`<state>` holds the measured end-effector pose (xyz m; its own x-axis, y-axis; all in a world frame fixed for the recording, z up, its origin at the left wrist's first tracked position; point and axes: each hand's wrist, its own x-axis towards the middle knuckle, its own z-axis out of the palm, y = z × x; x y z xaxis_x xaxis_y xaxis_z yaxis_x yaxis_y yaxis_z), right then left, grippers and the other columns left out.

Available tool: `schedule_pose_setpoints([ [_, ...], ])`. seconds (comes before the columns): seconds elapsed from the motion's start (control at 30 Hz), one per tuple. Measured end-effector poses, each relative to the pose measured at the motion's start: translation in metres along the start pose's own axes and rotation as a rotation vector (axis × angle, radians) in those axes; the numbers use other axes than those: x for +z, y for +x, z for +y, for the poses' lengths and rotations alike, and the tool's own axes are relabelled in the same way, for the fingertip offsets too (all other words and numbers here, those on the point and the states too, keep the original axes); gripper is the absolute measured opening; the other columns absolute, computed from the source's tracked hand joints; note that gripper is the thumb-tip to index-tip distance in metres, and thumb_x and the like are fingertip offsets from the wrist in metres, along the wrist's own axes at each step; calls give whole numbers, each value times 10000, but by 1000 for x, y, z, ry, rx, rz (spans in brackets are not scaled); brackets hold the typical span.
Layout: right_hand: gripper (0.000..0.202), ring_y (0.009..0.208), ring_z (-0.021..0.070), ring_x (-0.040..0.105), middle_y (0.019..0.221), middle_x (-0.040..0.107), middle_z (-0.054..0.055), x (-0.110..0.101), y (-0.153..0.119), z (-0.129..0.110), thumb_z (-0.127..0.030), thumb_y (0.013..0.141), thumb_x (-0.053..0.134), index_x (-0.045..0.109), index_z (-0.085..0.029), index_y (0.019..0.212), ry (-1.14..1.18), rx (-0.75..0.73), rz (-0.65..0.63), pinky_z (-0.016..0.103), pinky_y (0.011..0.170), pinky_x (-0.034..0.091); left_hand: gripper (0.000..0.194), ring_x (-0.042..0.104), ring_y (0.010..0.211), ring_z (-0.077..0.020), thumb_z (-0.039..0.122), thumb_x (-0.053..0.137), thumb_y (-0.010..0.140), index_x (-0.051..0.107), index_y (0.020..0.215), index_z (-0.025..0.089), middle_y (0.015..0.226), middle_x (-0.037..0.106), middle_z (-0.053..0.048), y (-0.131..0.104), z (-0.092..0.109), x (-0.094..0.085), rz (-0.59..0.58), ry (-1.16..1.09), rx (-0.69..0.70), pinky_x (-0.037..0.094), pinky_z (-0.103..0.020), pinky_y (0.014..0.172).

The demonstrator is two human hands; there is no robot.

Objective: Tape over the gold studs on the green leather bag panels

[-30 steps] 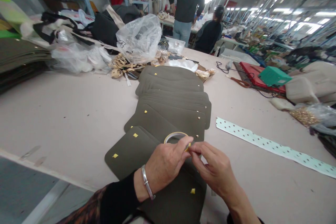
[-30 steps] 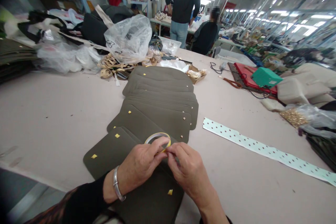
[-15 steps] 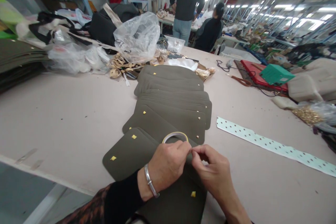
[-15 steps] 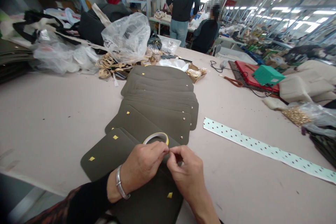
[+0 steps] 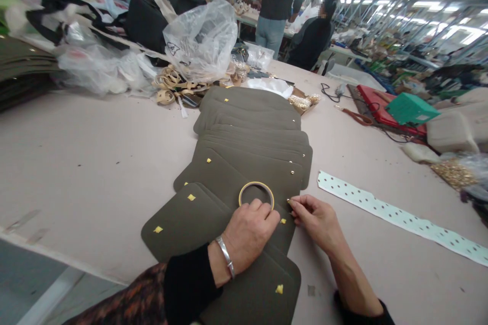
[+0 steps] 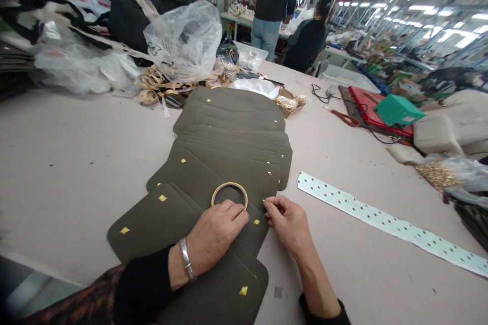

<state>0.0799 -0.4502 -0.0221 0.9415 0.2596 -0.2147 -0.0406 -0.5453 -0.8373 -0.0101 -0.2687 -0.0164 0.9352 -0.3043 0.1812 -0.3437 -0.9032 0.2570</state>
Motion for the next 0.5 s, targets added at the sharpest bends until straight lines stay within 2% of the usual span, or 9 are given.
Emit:
schedule_pose_setpoints([
  [0.1, 265, 636, 174, 632, 695, 682, 37, 5, 2, -6, -403, 821, 540, 686, -182, 819, -262, -130, 25, 290, 600, 485, 97, 514, 853, -221, 163, 408, 950, 491, 907, 190, 919, 562, -29, -2, 1, -1, -26, -12, 0, 495, -356, 694],
  [0.23, 203, 717, 195, 662, 775, 715, 37, 9, 9, -11, -298, 821, 493, 671, -207, 785, -523, -259, 84, 312, 679, 465, 113, 510, 865, -222, 158, 387, 956, 487, 914, 189, 934, 559, -29, -3, 0, -2, -45, -33, -5, 496, -365, 709],
  [0.3, 177, 666, 194, 660, 724, 708, 24, 7, 12, -12, -297, 824, 505, 661, -214, 821, -598, -268, 70, 304, 638, 454, 113, 509, 869, -220, 162, 385, 959, 486, 916, 188, 942, 560, -30, -3, 0, -2, -47, -44, -5, 497, -362, 717],
  [0.4, 256, 559, 192, 636, 605, 664, -10, -3, 11, -10, -372, 840, 550, 616, -207, 1025, -665, -281, 101, 291, 557, 435, 120, 509, 873, -217, 170, 377, 964, 487, 922, 187, 940, 561, -30, -3, -1, -2, -42, -60, -13, 498, -357, 724],
  [0.5, 252, 595, 170, 637, 681, 674, 3, -17, 5, -8, -394, 882, 537, 596, -199, 1031, -661, -450, 186, 282, 583, 468, 118, 510, 867, -216, 171, 382, 962, 489, 915, 187, 931, 561, -28, -3, -1, -1, -38, -71, -11, 500, -354, 717],
])
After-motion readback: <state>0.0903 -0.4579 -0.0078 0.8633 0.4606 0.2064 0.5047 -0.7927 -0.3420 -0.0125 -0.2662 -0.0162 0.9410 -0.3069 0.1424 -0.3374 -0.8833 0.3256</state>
